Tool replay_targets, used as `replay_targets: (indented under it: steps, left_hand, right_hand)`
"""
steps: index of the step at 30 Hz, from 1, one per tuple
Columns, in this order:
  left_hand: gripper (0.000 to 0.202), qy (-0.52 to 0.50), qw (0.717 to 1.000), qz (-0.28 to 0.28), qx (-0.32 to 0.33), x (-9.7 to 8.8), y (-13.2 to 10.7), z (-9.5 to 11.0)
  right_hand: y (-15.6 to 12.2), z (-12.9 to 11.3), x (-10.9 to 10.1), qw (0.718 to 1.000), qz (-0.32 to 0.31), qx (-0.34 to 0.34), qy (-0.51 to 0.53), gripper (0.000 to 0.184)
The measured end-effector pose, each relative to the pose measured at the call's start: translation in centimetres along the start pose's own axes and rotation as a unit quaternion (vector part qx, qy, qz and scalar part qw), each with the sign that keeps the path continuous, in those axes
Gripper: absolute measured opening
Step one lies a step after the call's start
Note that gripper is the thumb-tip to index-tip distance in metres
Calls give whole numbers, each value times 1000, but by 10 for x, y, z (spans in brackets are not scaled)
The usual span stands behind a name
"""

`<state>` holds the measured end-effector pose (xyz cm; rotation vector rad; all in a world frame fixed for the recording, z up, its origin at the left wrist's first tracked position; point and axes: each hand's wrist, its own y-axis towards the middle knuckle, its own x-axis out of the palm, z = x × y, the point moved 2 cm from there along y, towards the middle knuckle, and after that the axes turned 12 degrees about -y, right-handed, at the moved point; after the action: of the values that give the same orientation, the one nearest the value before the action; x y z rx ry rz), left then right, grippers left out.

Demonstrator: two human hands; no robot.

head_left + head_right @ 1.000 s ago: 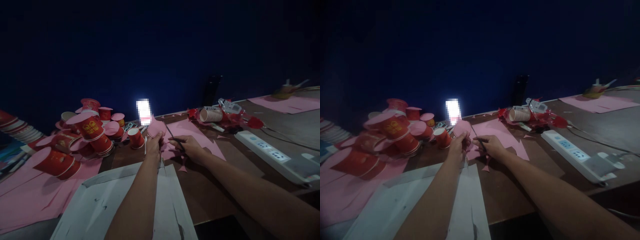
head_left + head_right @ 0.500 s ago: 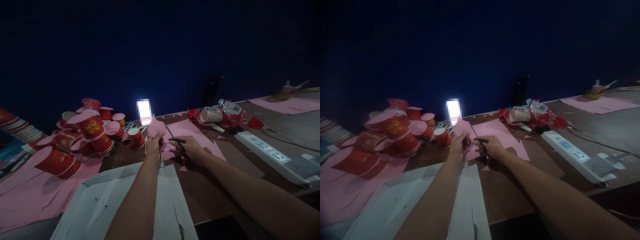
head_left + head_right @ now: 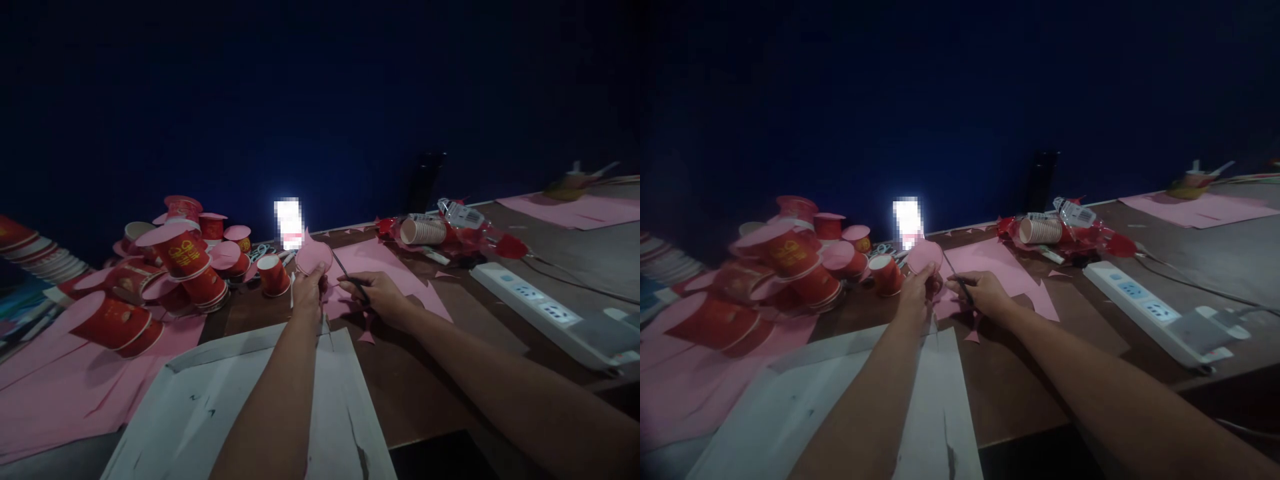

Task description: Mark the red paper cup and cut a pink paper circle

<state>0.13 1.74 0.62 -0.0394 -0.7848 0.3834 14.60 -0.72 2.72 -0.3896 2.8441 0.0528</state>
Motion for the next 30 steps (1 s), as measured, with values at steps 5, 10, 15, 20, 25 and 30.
replay_targets:
  steps: [5, 10, 15, 20, 25, 30]
  left_hand:
    - [39, -19, 1000, -3, 18, 0, 0, 1]
    - [36, -8, 1000, -1, 22, -1, 0, 4]
    - [37, 2, 1000, 12, 18, -1, 0, 6]
    - [39, 20, 1000, 2, 21, -3, 5, 3]
    - [40, 36, 999, -3, 27, -7, 7, 3]
    - [40, 55, 998, -9, 23, -8, 8, 3]
  right_hand:
    - [0, -2, -1, 1000, 9, 14, -16, 53]
    - [-1, -4, -2, 999, 22, 27, -21, 55]
    - [-1, -2, -2, 999, 11, 19, -26, 53]
    - [0, -2, -5, 999, 6, 18, -37, 57]
    - [-1, -3, -5, 999, 0, 17, -31, 58]
    - [-2, -3, -3, 1000, -2, 3, -9, 54]
